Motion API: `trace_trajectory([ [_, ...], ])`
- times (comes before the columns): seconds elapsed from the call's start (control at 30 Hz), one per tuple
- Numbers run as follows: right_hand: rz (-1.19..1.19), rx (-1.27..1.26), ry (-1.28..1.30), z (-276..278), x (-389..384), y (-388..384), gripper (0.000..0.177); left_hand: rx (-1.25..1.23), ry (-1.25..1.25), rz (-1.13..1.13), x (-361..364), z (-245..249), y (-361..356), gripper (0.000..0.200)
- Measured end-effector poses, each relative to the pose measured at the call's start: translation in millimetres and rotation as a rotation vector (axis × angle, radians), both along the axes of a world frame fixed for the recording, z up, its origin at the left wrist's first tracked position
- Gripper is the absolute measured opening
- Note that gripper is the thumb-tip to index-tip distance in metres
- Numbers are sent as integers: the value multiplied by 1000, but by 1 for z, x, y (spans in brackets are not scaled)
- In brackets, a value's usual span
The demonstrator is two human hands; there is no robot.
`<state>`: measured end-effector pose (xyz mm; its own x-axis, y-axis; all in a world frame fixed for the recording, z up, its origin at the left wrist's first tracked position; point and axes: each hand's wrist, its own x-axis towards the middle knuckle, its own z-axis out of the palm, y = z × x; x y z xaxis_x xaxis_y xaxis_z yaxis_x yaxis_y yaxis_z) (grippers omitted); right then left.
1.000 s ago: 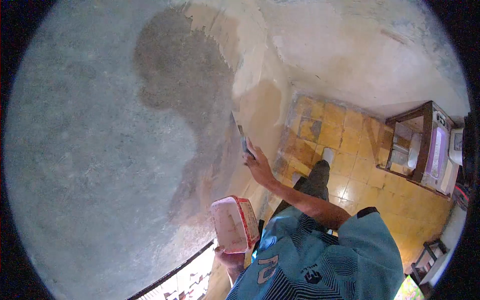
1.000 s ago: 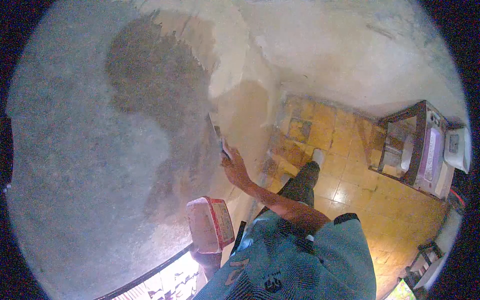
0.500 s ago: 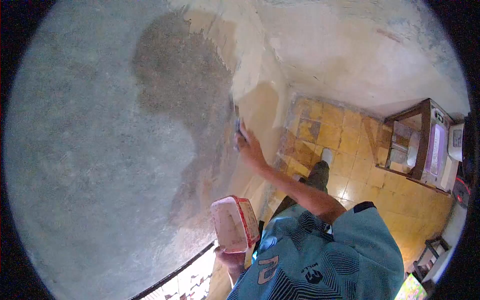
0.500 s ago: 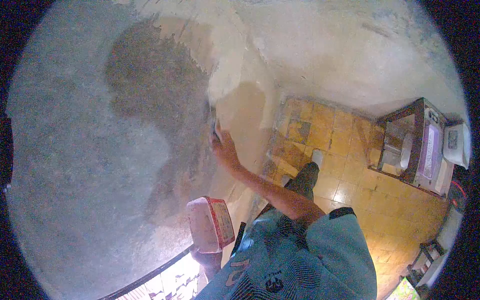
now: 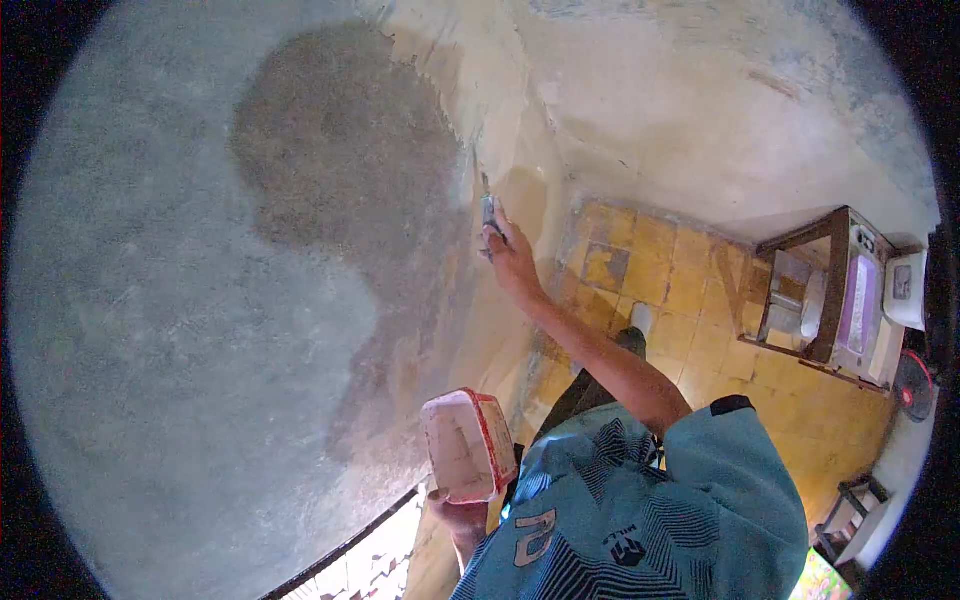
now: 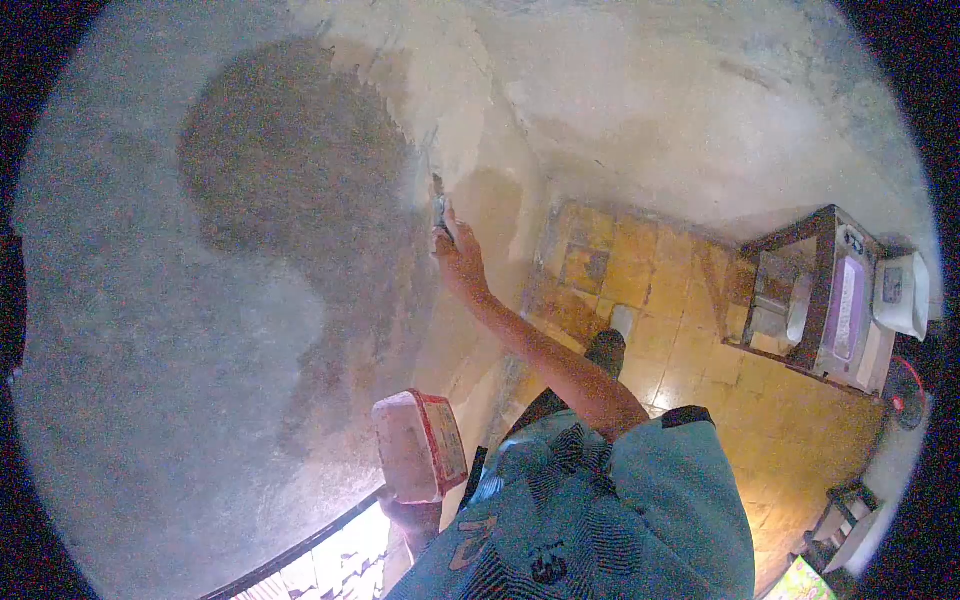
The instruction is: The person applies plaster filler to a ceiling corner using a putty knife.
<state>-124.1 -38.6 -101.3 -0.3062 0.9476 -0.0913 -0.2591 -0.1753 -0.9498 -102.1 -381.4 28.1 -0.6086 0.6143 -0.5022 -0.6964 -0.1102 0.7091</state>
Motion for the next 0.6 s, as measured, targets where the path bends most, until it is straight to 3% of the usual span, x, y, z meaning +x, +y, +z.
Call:
trace_trajectory([
  [0.1,14,118,-215,-10,-12,-30,55,28,-18,-5,-3,-6,-6,80],
  [0.2,67,208,-208,10,10,-76,57,33,-28,8,-1,-5,-7,80],
  [0.3,123,81,-82,0,24,-100,59,47,-16,13,-1,-4,-3,79],
  [0.4,39,1,60,-10,23,-69,59,32,-15,21,2,-1,-3,79],
  [0.47,-113,287,-315,13,29,-23,59,31,8,30,0,-5,-4,79],
  [0.53,-81,31,-106,2,16,22,57,28,7,12,-2,-6,-7,79],
  [0.6,-131,38,-7,4,6,51,55,24,9,1,-4,-6,-10,79],
])
